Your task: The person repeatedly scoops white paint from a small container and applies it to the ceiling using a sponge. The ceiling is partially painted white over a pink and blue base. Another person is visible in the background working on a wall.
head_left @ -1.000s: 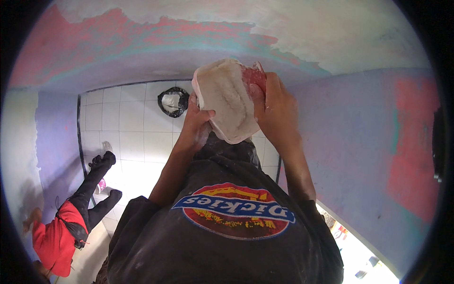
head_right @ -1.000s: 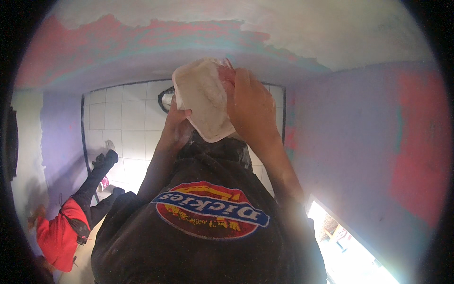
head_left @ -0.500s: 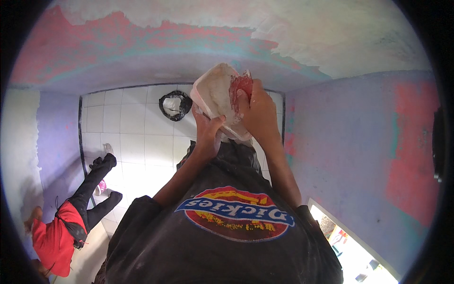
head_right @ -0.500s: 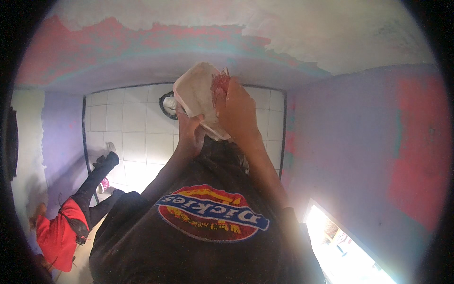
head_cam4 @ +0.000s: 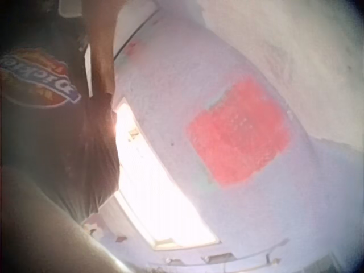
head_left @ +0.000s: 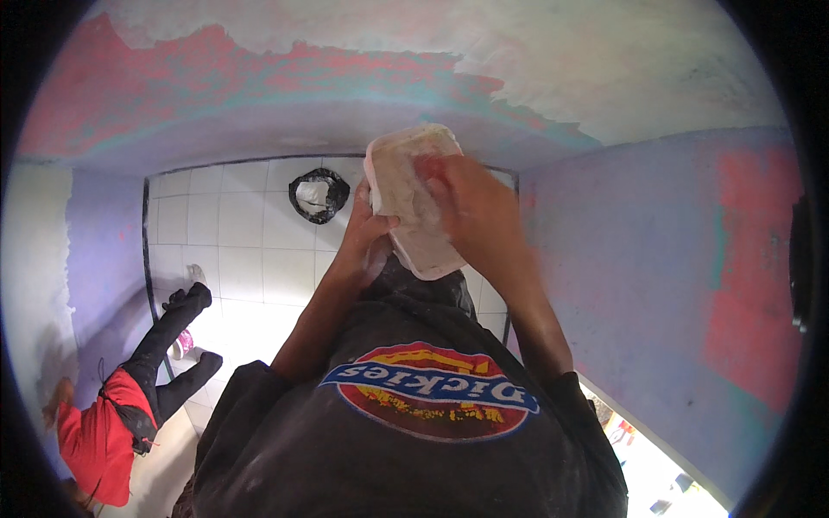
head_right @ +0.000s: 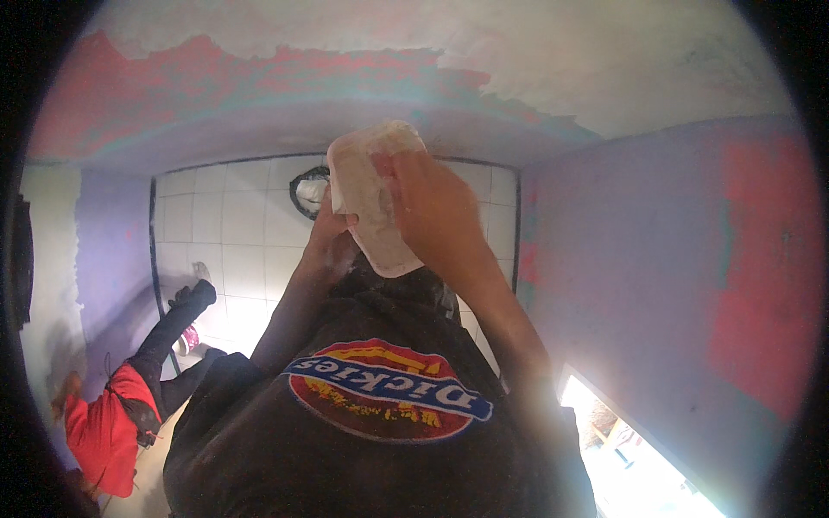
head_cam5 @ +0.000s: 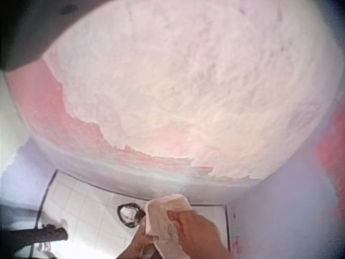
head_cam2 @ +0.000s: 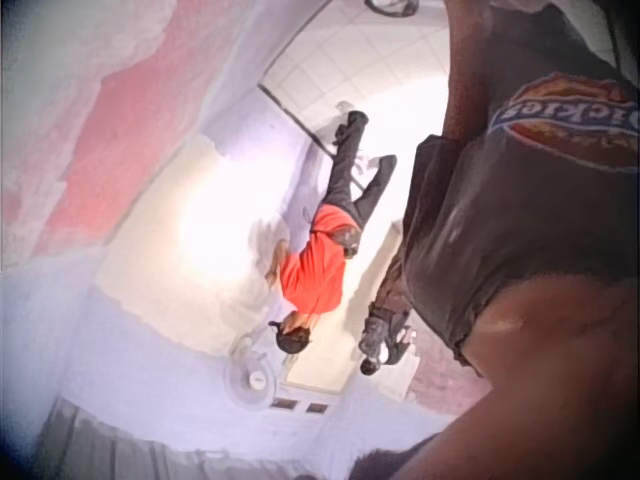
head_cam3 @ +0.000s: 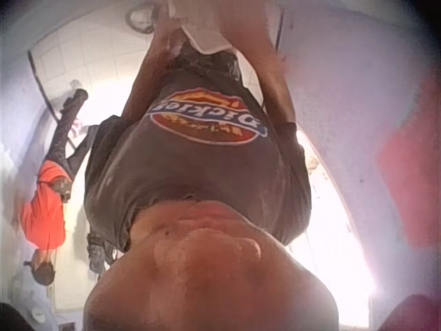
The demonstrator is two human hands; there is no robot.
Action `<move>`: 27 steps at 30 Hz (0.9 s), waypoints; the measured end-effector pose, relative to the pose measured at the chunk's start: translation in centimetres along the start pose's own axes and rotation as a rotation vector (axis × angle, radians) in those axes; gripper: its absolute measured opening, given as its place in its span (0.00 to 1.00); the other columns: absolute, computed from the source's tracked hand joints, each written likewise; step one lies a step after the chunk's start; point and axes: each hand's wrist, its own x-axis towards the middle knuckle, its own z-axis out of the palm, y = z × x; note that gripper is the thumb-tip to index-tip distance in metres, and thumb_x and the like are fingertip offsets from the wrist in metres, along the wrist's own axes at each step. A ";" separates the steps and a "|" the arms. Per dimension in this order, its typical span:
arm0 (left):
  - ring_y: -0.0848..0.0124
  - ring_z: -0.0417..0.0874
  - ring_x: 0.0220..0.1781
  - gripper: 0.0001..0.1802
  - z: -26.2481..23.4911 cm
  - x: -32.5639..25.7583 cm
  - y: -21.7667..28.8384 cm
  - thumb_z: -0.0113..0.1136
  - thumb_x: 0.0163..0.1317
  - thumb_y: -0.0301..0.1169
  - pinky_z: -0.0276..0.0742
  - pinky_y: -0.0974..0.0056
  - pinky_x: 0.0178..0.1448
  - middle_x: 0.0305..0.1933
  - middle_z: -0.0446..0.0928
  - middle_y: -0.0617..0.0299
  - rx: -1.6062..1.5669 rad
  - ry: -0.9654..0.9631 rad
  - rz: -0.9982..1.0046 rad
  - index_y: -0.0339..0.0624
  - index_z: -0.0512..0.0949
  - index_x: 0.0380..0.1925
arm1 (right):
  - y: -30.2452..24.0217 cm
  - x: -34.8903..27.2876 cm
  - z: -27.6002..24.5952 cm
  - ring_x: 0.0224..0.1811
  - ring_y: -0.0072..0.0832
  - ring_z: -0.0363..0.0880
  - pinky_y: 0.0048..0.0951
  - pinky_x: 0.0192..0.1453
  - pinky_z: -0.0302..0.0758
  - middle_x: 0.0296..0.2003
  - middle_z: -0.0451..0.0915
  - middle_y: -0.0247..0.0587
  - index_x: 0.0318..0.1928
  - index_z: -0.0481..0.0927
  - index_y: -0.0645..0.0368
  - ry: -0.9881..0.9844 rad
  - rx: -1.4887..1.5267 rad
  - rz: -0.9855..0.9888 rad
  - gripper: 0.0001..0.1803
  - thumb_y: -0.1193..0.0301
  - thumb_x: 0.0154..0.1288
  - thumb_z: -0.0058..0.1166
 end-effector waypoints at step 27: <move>0.54 0.71 0.73 0.55 0.9 0.5 0.4 0.73 0.49 0.38 0.71 0.46 0.74 0.70 0.67 0.50 -0.002 0.062 0.049 0.40 0.54 0.75 | 0.2 0.6 0.4 0.39 0.54 0.84 0.53 0.43 0.80 0.39 0.81 0.54 0.47 0.75 0.61 -0.045 -0.047 0.101 0.12 0.65 0.79 0.46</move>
